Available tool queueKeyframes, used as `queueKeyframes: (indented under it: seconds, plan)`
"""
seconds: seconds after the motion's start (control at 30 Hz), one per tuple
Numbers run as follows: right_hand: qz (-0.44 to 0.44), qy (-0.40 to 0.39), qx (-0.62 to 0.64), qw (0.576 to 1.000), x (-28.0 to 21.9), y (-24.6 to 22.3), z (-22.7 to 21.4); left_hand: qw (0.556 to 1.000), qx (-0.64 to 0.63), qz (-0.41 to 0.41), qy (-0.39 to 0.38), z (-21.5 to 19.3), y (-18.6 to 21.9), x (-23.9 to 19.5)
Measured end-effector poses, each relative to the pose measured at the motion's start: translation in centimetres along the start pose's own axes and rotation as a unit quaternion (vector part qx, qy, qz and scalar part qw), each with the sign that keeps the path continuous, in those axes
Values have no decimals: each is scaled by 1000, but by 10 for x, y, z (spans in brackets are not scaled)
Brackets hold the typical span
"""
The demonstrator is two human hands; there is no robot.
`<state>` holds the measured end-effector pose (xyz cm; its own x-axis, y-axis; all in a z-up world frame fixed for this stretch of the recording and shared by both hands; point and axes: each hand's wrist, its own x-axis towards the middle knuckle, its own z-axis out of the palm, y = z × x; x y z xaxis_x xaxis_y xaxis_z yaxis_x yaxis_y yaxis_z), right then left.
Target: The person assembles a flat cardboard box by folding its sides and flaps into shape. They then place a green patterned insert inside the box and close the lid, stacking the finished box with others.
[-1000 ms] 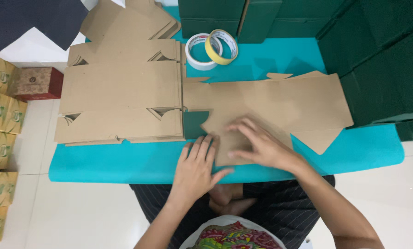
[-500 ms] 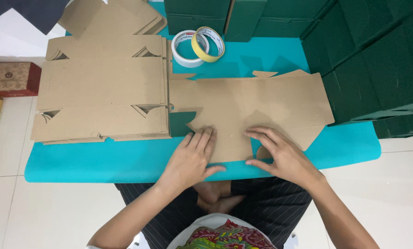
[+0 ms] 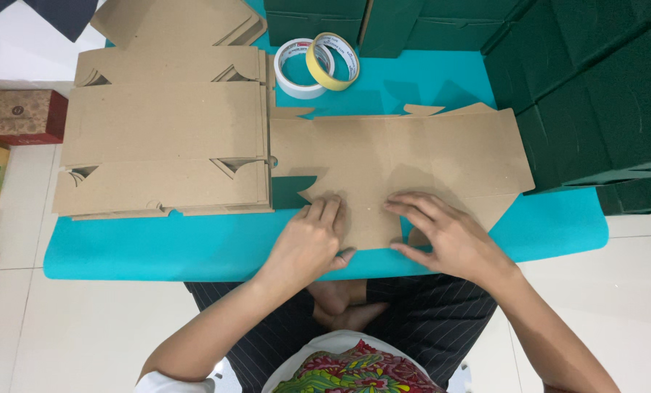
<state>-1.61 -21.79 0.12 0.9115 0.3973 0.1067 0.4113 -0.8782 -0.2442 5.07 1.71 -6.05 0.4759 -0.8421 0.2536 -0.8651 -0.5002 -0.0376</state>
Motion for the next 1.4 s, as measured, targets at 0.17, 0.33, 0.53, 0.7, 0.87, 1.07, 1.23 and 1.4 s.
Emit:
queueKeyframes:
  seconds: [0.17, 0.33, 0.53, 0.7, 0.87, 1.07, 1.23, 1.4]
  plan:
    - [33, 6, -6, 999, -8, 5, -2, 1000, 12, -1, 10, 1, 2, 0]
    - [20, 28, -97, 995, -22, 13, 6, 999, 37, 1, 21, 8, 4, -1]
    - [20, 55, 7, 998, -35, 15, 17, 1000, 17, -1, 26, 1, 2, -3]
    - [52, 73, 103, 991, -52, 29, 36, 1000, 9, 7, 22, -5, 0, -4]
    - [58, 69, 103, 991, -51, 29, 40, 998, 28, 19, 58, 11, 2, -6]
    - [71, 80, 115, 988, -17, 20, 38, 987, 70, 36, 141, 34, -8, -3]
    - [48, 124, 81, 988, 16, 25, 46, 991, 90, -14, 100, 28, -14, 0]
    - [184, 93, 156, 966, 32, 34, 45, 986, 29, -145, 78, 8, -22, 15]
